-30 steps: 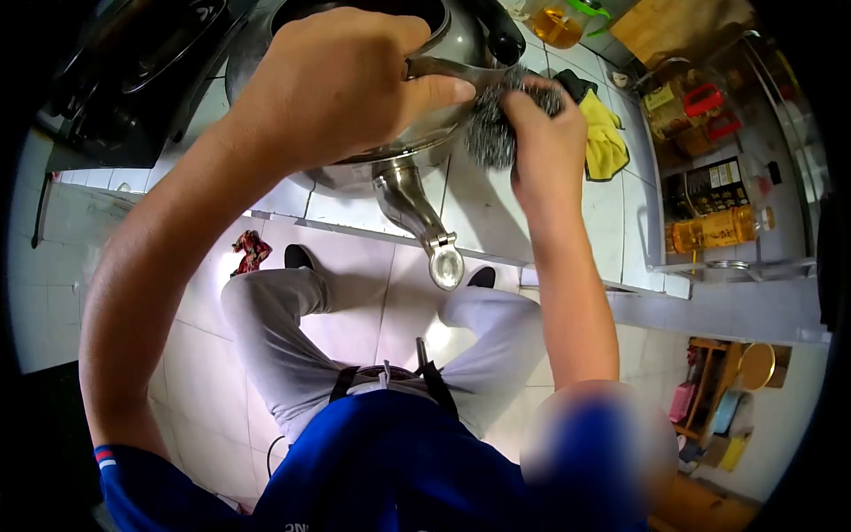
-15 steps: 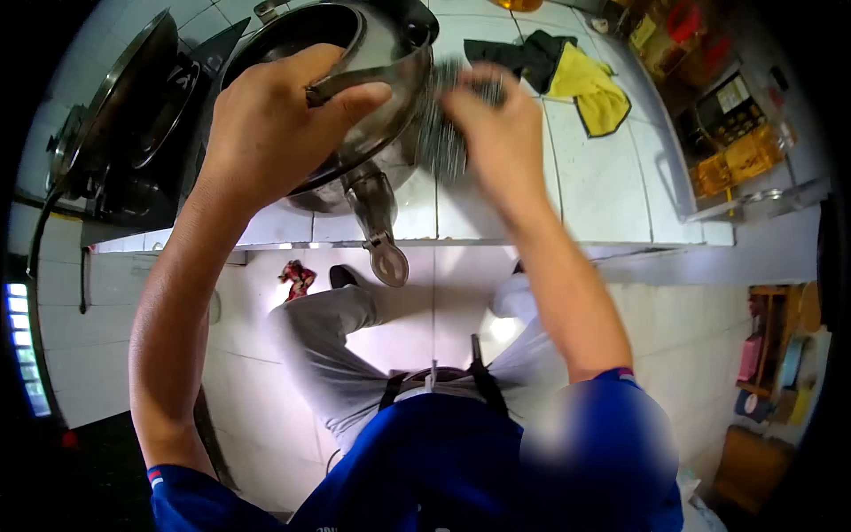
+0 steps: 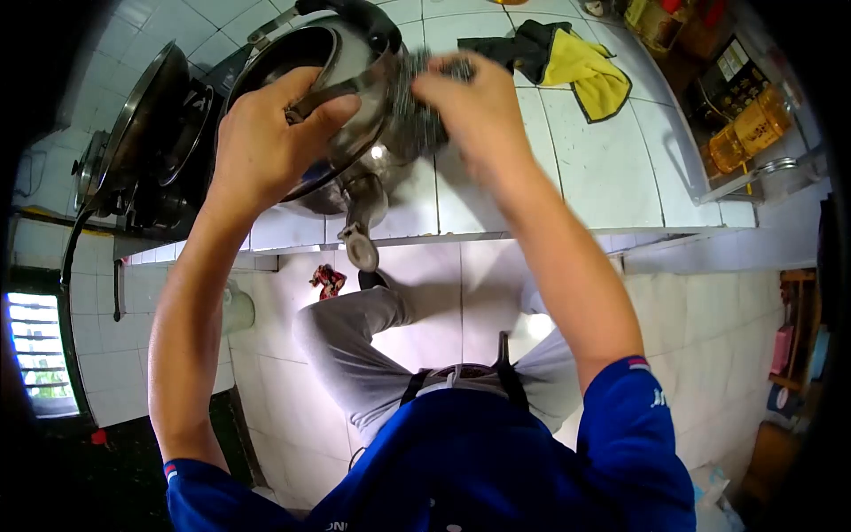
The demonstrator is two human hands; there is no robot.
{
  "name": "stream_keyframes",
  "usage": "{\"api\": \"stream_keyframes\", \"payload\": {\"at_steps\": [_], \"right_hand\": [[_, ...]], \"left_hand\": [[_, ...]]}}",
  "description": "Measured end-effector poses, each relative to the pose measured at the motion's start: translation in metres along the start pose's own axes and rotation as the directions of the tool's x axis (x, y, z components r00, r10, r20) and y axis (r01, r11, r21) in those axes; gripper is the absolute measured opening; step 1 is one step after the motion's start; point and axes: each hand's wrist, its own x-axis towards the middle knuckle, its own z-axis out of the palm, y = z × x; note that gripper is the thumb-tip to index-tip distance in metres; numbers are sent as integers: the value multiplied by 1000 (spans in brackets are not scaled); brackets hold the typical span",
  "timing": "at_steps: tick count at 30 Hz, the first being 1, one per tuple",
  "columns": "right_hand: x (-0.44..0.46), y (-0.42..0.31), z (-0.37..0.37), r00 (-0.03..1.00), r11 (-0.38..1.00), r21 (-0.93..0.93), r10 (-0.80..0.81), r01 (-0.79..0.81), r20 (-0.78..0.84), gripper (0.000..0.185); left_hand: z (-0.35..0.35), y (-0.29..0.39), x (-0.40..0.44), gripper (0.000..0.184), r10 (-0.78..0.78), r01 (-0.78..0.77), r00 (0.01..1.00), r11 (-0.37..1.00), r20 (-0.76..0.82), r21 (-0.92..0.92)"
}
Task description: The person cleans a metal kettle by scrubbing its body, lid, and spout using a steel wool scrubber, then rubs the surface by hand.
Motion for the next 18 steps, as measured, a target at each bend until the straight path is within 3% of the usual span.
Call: {"api": "stream_keyframes", "payload": {"at_steps": [1, 4, 5, 6, 8, 10, 11, 12, 14, 15, 16, 18], "right_hand": [[-19, -6, -1, 995, 981, -163, -101, 101, 10, 21], [7, 7, 3, 991, 990, -34, -134, 134, -15, 24], [15, -19, 2, 999, 990, -134, 25, -31, -45, 25], [33, -15, 3, 994, 994, 22, 107, -108, 27, 25], [39, -3, 6, 1000, 996, -85, -12, 13, 12, 23], [6, 7, 2, 994, 994, -8, -111, 111, 0, 22], [-18, -2, 5, 992, 975, -182, -128, 129, 17, 24], [-26, 7, 14, 969, 966, -97, -244, 241, -24, 24], [-2, 6, 11, 982, 984, -46, -175, 171, -76, 22], [16, -9, 9, 992, 994, -92, -62, 52, -113, 23], [29, -9, 9, 999, 970, 241, 8, -20, 51, 24], [34, -10, 4, 997, 989, -124, -75, 76, 13, 23]], "left_hand": [[0, 0, 0, 46, 33, -33, 999, 999, 4, -17], [-2, 4, 2, 44, -16, 16, 1000, 1000, 2, 11], [1, -5, 5, 44, -14, 14, 1000, 1000, 24, -10], [2, -4, 4, 44, -19, 19, 1000, 1000, 15, -18], [3, 1, 3, 45, -30, 28, 998, 999, -54, -40], [1, 0, 4, 45, -5, 4, 999, 1000, -45, -22], [1, -2, 5, 46, 20, -20, 999, 1000, -28, 5], [1, -1, 6, 46, 15, -15, 999, 1000, -30, 5], [1, 0, 6, 46, -53, 53, 999, 998, 8, -43], [-1, -8, 7, 45, -12, 15, 998, 998, 62, -53], [-1, -7, 5, 45, -14, 18, 997, 999, 69, -46], [-2, 0, 5, 43, -65, 67, 997, 997, 42, -41]]}}
